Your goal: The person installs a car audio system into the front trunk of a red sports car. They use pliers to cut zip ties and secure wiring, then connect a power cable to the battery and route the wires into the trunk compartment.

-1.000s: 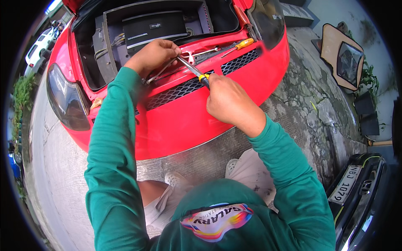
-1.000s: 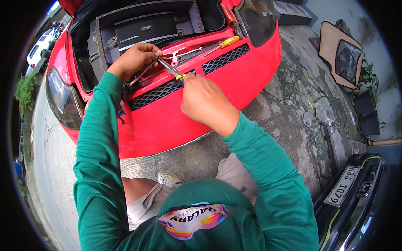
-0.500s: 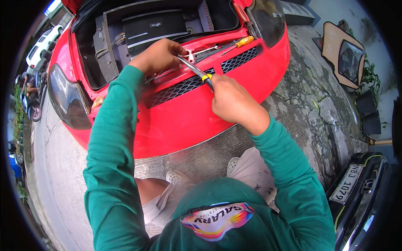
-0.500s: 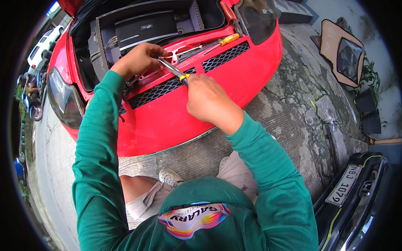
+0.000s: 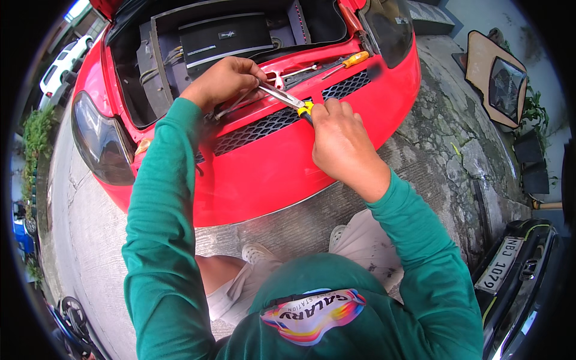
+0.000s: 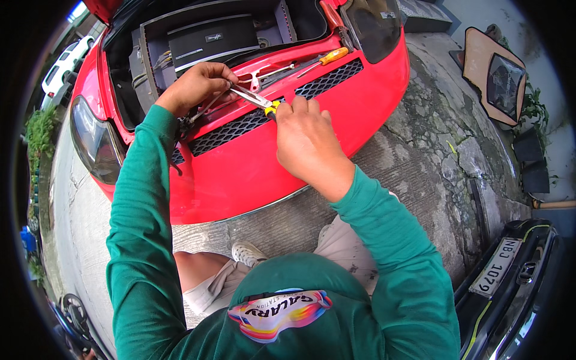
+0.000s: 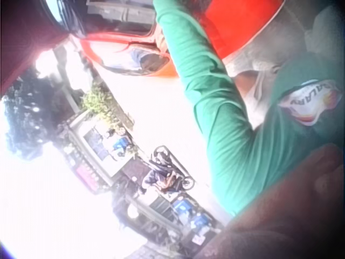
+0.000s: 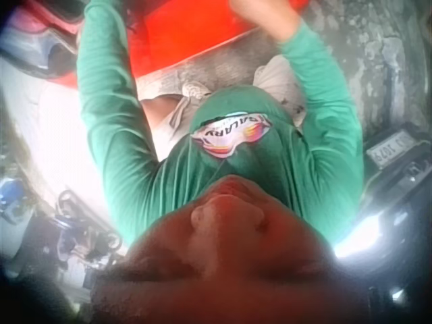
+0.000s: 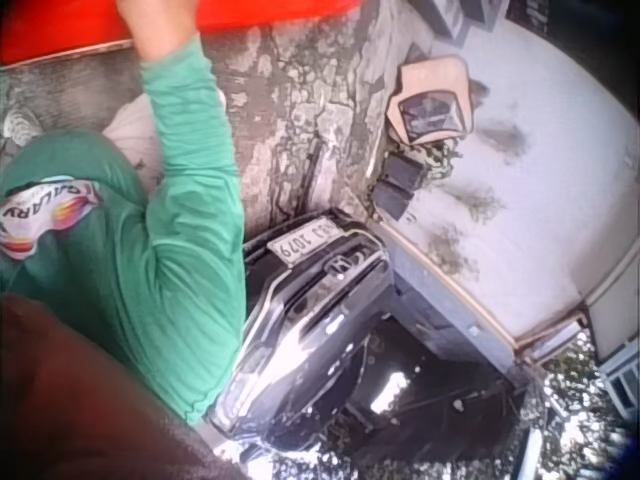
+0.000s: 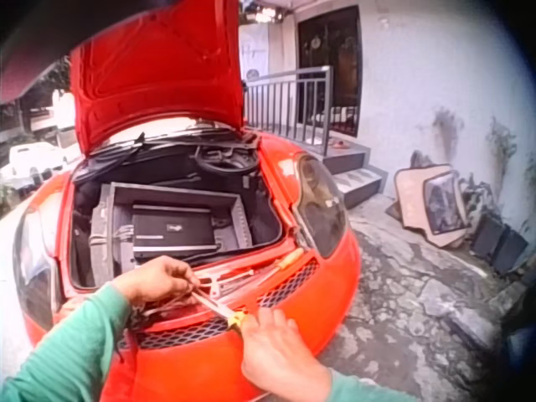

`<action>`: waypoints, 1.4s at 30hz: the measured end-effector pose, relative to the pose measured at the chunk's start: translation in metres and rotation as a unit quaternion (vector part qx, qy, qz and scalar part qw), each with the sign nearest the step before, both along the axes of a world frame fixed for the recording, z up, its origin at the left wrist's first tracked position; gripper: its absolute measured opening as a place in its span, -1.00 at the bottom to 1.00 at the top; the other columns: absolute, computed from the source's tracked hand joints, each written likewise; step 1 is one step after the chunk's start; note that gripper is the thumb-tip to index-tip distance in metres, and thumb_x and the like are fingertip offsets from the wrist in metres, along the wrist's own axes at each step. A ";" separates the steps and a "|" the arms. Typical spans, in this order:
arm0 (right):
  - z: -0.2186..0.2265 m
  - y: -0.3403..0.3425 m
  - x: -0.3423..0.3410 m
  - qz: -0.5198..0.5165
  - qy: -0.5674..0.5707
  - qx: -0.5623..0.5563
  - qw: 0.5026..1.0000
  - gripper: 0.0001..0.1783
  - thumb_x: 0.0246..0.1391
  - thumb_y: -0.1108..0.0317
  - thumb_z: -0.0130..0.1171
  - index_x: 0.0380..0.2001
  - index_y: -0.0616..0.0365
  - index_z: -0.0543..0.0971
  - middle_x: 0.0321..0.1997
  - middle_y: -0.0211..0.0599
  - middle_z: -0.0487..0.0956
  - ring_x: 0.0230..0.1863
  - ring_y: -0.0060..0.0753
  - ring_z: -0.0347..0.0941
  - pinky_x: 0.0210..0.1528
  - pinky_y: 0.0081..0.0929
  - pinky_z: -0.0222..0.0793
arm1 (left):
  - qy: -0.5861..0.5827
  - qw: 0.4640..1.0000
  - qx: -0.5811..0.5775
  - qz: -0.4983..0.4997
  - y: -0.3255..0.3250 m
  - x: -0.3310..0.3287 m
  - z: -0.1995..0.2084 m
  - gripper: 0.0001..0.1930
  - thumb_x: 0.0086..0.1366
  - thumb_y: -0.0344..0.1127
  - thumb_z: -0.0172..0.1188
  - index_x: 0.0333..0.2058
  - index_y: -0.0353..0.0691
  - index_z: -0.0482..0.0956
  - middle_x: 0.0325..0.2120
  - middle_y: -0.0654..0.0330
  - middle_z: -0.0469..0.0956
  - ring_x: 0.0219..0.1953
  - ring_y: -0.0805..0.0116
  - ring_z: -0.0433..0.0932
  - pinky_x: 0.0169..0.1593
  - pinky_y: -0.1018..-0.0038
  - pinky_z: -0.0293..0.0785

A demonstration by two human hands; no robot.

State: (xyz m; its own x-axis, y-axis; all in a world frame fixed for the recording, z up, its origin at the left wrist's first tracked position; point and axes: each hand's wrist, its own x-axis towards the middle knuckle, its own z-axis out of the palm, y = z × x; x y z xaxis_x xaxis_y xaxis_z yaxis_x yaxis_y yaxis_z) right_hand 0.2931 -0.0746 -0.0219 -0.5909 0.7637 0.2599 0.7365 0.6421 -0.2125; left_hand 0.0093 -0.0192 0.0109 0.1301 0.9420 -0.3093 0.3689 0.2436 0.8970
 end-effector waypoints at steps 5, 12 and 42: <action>0.005 0.002 0.002 0.006 0.007 -0.007 1.000 -0.81 0.14 0.50 0.17 -0.18 0.33 0.58 -0.14 0.05 0.58 -0.06 0.09 0.56 -0.10 0.05 0.49 | -0.016 1.000 -0.013 0.013 0.000 0.000 0.000 -0.84 0.48 -0.60 0.08 -0.06 -0.37 0.61 -0.12 0.05 0.73 -0.11 0.36 0.79 -0.03 0.57 0.75; 0.018 0.008 -0.003 0.007 0.016 -0.012 1.000 -0.79 0.11 0.51 0.19 -0.18 0.36 0.55 -0.21 0.13 0.64 -0.13 0.15 0.64 -0.14 0.01 0.62 | -0.014 1.000 0.004 0.010 -0.001 0.000 0.000 -0.87 0.52 -0.57 0.09 -0.07 -0.40 0.60 -0.11 0.03 0.73 -0.10 0.39 0.77 0.02 0.54 0.75; -0.079 0.026 -0.018 0.175 0.464 -0.826 0.268 -0.83 0.44 0.26 0.17 -0.05 0.09 0.51 -0.43 -0.52 0.40 -0.56 -0.73 0.20 -0.56 -0.67 0.15 | 0.065 0.995 0.072 -0.033 -0.005 0.002 -0.001 -0.65 0.42 -0.61 0.19 0.14 -0.34 0.68 -0.18 0.20 0.76 -0.16 0.52 0.72 -0.06 0.58 0.65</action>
